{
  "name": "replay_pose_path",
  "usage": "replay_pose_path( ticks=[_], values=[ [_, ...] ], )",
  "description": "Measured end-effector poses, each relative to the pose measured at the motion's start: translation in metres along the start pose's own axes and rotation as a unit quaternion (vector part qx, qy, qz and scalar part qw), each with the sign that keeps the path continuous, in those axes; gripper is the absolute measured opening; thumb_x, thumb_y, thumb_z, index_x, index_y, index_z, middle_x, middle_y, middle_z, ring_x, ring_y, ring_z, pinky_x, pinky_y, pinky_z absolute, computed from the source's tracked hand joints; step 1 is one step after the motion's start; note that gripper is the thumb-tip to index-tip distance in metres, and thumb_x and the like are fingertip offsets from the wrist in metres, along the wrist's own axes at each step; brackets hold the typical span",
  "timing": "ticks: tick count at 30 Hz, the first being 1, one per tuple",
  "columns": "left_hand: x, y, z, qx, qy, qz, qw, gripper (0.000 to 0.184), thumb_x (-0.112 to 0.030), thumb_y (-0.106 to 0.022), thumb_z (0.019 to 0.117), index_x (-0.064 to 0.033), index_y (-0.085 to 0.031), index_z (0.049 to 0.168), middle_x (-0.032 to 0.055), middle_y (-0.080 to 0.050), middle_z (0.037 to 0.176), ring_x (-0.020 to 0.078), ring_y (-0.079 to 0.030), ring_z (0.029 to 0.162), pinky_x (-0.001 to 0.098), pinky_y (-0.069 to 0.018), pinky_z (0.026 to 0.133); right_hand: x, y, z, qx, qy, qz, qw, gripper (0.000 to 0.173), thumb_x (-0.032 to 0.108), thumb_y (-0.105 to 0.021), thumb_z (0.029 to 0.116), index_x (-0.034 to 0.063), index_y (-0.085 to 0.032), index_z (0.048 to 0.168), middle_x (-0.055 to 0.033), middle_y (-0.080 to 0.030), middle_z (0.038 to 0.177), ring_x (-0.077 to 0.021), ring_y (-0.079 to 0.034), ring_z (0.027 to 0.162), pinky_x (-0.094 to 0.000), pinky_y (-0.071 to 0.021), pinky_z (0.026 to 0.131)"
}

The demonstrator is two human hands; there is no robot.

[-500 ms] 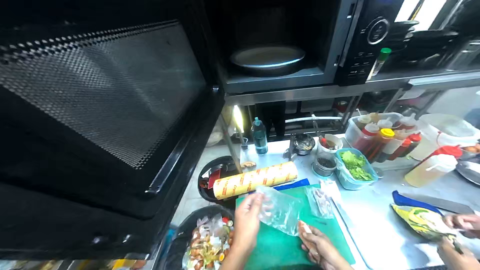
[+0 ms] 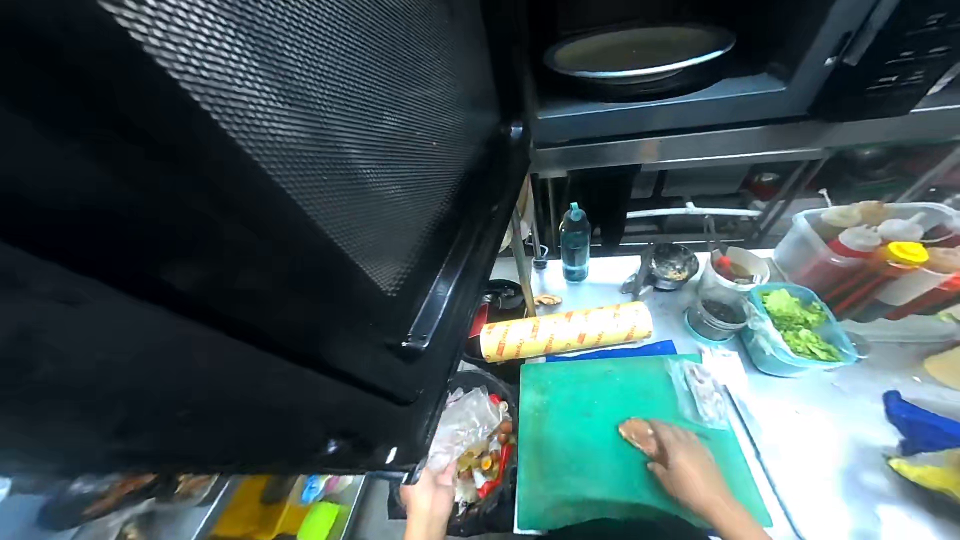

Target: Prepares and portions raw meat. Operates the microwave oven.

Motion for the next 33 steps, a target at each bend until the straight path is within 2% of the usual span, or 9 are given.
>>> replay_pose_path(
  ticks=[6, 9, 12, 14, 17, 20, 26, 30, 33],
  values=[
    [0.034, 0.039, 0.026, -0.026, 0.065, 0.033, 0.997, 0.056, -0.046, -0.047, 0.1061, -0.0239, -0.032, 0.156, 0.0134, -0.041, 0.156, 0.0348, -0.049, 0.135, 0.0624, -0.0478, 0.099, -0.009, -0.011, 0.004, 0.012, 0.005, -0.055, 0.998, 0.064, 0.031, -0.076, 0.0860, 0.0217, -0.056, 0.146, -0.0088, -0.063, 0.139, -0.0376, -0.057, 0.129, -0.0591, -0.0505, 0.103],
    [0.055, 0.044, 0.027, -0.041, 0.030, 0.314, 0.948, 0.065, -0.045, -0.062, 0.0991, -0.0048, -0.045, 0.147, 0.0236, -0.057, 0.138, 0.0369, -0.060, 0.119, 0.0590, -0.0530, 0.091, -0.015, -0.009, 0.005, 0.023, 0.011, -0.012, 1.000, 0.061, 0.037, -0.076, 0.0869, 0.0236, -0.058, 0.143, -0.0068, -0.066, 0.134, -0.0331, -0.060, 0.125, -0.0560, -0.0500, 0.106],
    [0.058, -0.030, -0.040, 0.136, -0.214, 0.537, 0.804, 0.076, -0.032, -0.077, 0.0892, 0.0061, -0.045, 0.147, 0.0312, -0.051, 0.144, 0.0430, -0.050, 0.135, 0.0583, -0.0421, 0.113, -0.015, 0.001, 0.004, 0.031, 0.001, 0.049, 0.998, 0.046, 0.038, -0.075, 0.0879, 0.0222, -0.067, 0.130, -0.0024, -0.071, 0.125, -0.0257, -0.064, 0.121, -0.0512, -0.0492, 0.109],
    [0.083, -0.094, -0.103, 0.322, -0.316, 0.584, 0.674, 0.063, -0.037, -0.074, 0.0917, -0.0048, -0.056, 0.143, 0.0188, -0.056, 0.145, 0.0343, -0.051, 0.138, 0.0549, -0.0417, 0.116, -0.012, 0.002, 0.003, 0.026, 0.029, 0.034, 0.999, 0.039, 0.037, -0.073, 0.0899, 0.0217, -0.069, 0.125, -0.0017, -0.072, 0.121, -0.0253, -0.064, 0.119, -0.0514, -0.0494, 0.108],
    [0.150, -0.161, -0.174, 0.547, -0.315, 0.607, 0.483, 0.068, -0.044, -0.069, 0.0948, -0.0211, -0.047, 0.154, -0.0019, -0.046, 0.158, 0.0182, -0.040, 0.148, 0.0461, -0.0369, 0.121, -0.009, -0.001, -0.001, -0.011, 0.084, -0.001, 0.996, 0.034, 0.035, -0.069, 0.0920, 0.0230, -0.069, 0.124, -0.0001, -0.072, 0.120, -0.0260, -0.063, 0.119, -0.0521, -0.0504, 0.105],
    [0.202, -0.186, -0.196, 0.595, -0.270, 0.659, 0.373, 0.063, -0.035, -0.070, 0.0941, -0.0163, -0.050, 0.151, 0.0053, -0.053, 0.151, 0.0268, -0.050, 0.139, 0.0526, -0.0449, 0.113, -0.012, -0.006, -0.012, -0.059, 0.108, -0.004, 0.992, 0.030, 0.038, -0.064, 0.0956, 0.0250, -0.069, 0.122, 0.0031, -0.072, 0.118, -0.0227, -0.063, 0.117, -0.0499, -0.0517, 0.101],
    [0.221, -0.188, -0.194, 0.600, -0.231, 0.684, 0.344, 0.056, -0.032, -0.071, 0.0928, -0.0174, -0.054, 0.144, 0.0111, -0.063, 0.135, 0.0305, -0.059, 0.128, 0.0522, -0.0473, 0.110, -0.023, -0.014, -0.021, -0.057, 0.110, 0.035, 0.992, 0.030, 0.036, -0.060, 0.0981, 0.0192, -0.069, 0.121, -0.0010, -0.072, 0.115, -0.0234, -0.064, 0.117, -0.0470, -0.0509, 0.105],
    [0.215, -0.185, -0.194, 0.582, -0.243, 0.682, 0.371, 0.055, -0.033, -0.073, 0.0909, -0.0242, -0.057, 0.143, 0.0065, -0.069, 0.127, 0.0244, -0.066, 0.118, 0.0492, -0.0530, 0.105, -0.023, -0.013, -0.022, -0.038, 0.112, 0.057, 0.991, 0.029, 0.036, -0.062, 0.0976, 0.0160, -0.068, 0.119, -0.0034, -0.073, 0.110, -0.0248, -0.065, 0.112, -0.0476, -0.0496, 0.106],
    [0.198, -0.191, -0.191, 0.587, -0.253, 0.635, 0.433, 0.051, -0.037, -0.077, 0.0887, -0.0289, -0.062, 0.137, -0.0013, -0.073, 0.118, 0.0154, -0.070, 0.110, 0.0451, -0.0568, 0.101, -0.020, 0.002, -0.020, -0.001, 0.090, 0.118, 0.989, 0.034, 0.042, -0.064, 0.0974, 0.0169, -0.068, 0.119, -0.0033, -0.073, 0.108, -0.0233, -0.067, 0.109, -0.0480, -0.0510, 0.104]
  ],
)
Point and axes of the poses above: each hand's wrist, its own z-axis towards the middle knuckle, its own y-axis out of the back of the hand, x = y × z, the point moved 5 cm from there along z, towards the middle knuckle
